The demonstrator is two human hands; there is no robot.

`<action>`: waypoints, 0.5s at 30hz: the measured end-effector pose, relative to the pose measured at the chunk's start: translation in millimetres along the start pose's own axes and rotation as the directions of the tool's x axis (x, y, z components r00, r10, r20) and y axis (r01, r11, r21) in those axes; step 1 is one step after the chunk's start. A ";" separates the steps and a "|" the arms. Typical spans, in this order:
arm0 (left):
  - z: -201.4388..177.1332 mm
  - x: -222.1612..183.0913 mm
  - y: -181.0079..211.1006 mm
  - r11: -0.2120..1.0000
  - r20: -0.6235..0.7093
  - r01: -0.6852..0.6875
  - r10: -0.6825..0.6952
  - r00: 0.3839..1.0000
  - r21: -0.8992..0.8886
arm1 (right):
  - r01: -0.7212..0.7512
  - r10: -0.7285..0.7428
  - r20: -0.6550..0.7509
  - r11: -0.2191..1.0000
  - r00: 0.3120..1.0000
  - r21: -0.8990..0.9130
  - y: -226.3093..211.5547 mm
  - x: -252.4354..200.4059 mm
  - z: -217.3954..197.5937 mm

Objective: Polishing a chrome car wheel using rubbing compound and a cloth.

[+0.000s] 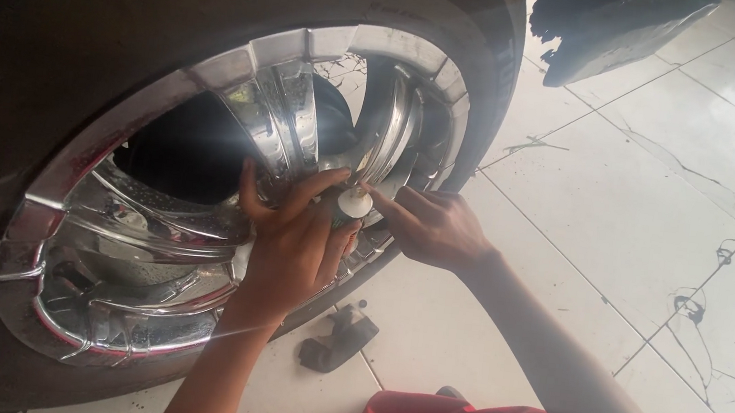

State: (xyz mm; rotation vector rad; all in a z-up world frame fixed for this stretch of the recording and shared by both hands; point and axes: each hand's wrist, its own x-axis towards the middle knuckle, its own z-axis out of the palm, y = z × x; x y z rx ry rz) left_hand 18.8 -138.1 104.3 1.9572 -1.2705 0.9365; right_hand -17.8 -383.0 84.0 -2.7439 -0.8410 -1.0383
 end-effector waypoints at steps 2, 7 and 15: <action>4.6 -1.2 -2.1 1.000 0.011 0.013 -0.013 1.000 -0.021 | -0.150 0.150 0.019 0.988 0.989 0.041 7.9 -2.4 7.1; 13.4 -0.6 -5.1 0.997 0.021 0.024 -0.022 1.000 -0.068 | -0.594 0.585 0.101 0.797 0.804 0.111 20.2 23.9 -4.8; 17.3 -3.1 -9.4 0.999 0.011 -0.002 0.002 1.000 -0.042 | -0.363 0.363 -0.125 0.932 0.923 0.028 19.4 11.5 6.4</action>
